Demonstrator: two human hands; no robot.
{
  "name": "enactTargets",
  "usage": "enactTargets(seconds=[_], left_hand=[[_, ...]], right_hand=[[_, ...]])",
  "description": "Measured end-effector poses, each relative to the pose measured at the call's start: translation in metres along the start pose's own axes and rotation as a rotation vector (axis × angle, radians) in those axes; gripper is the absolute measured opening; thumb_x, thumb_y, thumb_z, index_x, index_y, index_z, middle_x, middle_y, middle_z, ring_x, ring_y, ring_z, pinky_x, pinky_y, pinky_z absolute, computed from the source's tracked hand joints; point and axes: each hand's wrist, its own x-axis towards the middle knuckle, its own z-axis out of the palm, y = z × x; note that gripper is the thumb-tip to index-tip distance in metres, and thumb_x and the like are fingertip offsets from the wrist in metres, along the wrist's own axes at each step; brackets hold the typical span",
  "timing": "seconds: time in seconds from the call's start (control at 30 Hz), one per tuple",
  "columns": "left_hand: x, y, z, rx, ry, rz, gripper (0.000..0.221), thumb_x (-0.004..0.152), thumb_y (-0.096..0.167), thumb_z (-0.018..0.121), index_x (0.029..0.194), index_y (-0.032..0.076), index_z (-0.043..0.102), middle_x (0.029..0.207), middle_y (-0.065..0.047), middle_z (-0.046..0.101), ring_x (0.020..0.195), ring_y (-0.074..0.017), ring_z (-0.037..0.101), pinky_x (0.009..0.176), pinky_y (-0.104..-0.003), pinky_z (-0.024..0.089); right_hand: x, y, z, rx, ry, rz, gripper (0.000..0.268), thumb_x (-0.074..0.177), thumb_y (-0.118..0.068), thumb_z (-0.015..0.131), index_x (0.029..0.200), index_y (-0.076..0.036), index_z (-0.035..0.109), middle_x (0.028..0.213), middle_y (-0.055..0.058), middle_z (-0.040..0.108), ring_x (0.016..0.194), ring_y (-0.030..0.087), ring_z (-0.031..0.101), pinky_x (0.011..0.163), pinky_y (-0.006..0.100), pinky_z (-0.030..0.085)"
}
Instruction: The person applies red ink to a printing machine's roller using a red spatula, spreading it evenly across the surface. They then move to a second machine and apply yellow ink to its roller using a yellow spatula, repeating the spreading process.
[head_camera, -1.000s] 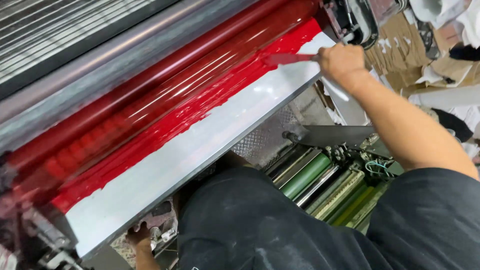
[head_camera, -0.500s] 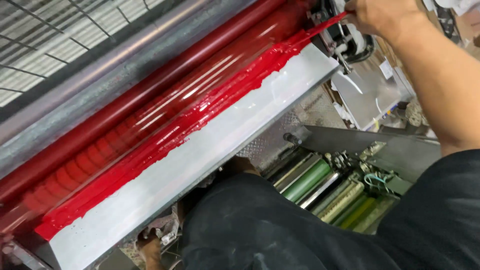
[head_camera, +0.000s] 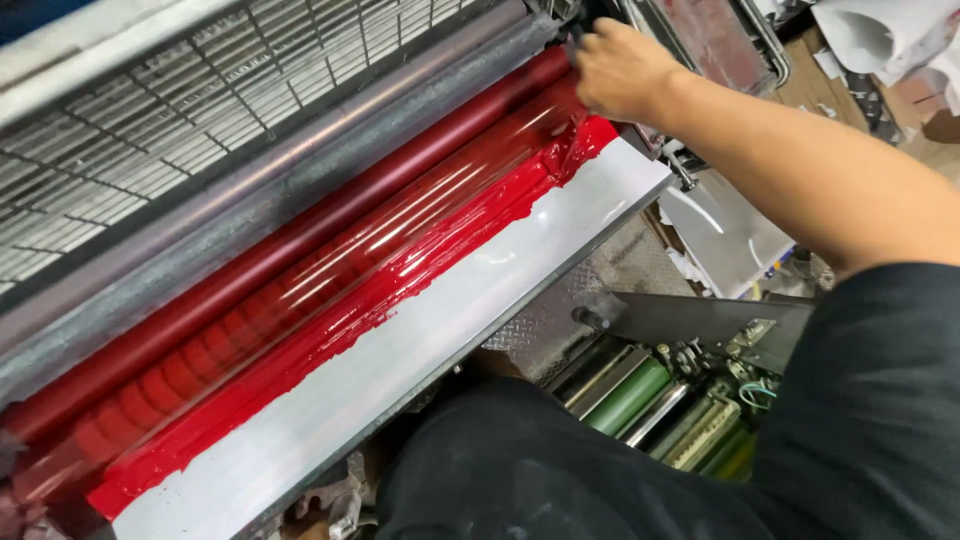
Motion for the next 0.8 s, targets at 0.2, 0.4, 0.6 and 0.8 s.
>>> enactTargets(seconds=[0.2,0.4,0.6,0.8], left_hand=[[-0.104,-0.033,0.009,-0.347,0.018,-0.329,0.029,0.092,0.030,0.076,0.109,0.007,0.076,0.116,-0.015,0.074,0.108,-0.0338,0.068,0.095,-0.044,0.053],[-0.159,-0.027,0.042,-0.681,0.079,-0.663,0.036,0.092,0.022,0.081,0.118,-0.002,0.074,0.107,-0.020,0.075,0.097,-0.0330,0.071,0.088,-0.045,0.054],[-0.190,-0.015,0.075,-0.667,-0.092,-0.996,0.039,0.089,0.022,0.081,0.119,-0.002,0.071,0.101,-0.022,0.075,0.088,-0.0371,0.073,0.080,-0.048,0.057],[-0.171,-0.002,0.017,-0.673,-0.004,-0.830,0.042,0.091,0.025,0.079,0.117,-0.007,0.073,0.109,-0.026,0.074,0.100,-0.0408,0.070,0.090,-0.049,0.053]], right_hand=[[0.096,-0.037,-0.040,-0.244,0.023,-0.319,0.019,0.093,-0.032,0.063,0.089,-0.027,0.081,0.107,-0.003,0.077,0.112,0.020,0.068,0.095,0.036,0.051],[0.179,-0.070,-0.070,-0.262,-0.139,-0.461,0.018,0.090,-0.028,0.069,0.100,-0.022,0.082,0.112,-0.003,0.079,0.113,0.021,0.071,0.086,0.035,0.058],[0.214,-0.083,-0.083,-0.196,-0.055,-0.467,0.023,0.087,-0.034,0.071,0.105,-0.023,0.079,0.115,-0.001,0.075,0.117,0.024,0.067,0.089,0.037,0.057],[0.229,-0.074,-0.083,-0.292,0.124,-0.526,0.014,0.090,-0.034,0.069,0.097,-0.028,0.079,0.105,-0.004,0.076,0.109,0.021,0.071,0.094,0.038,0.056]])
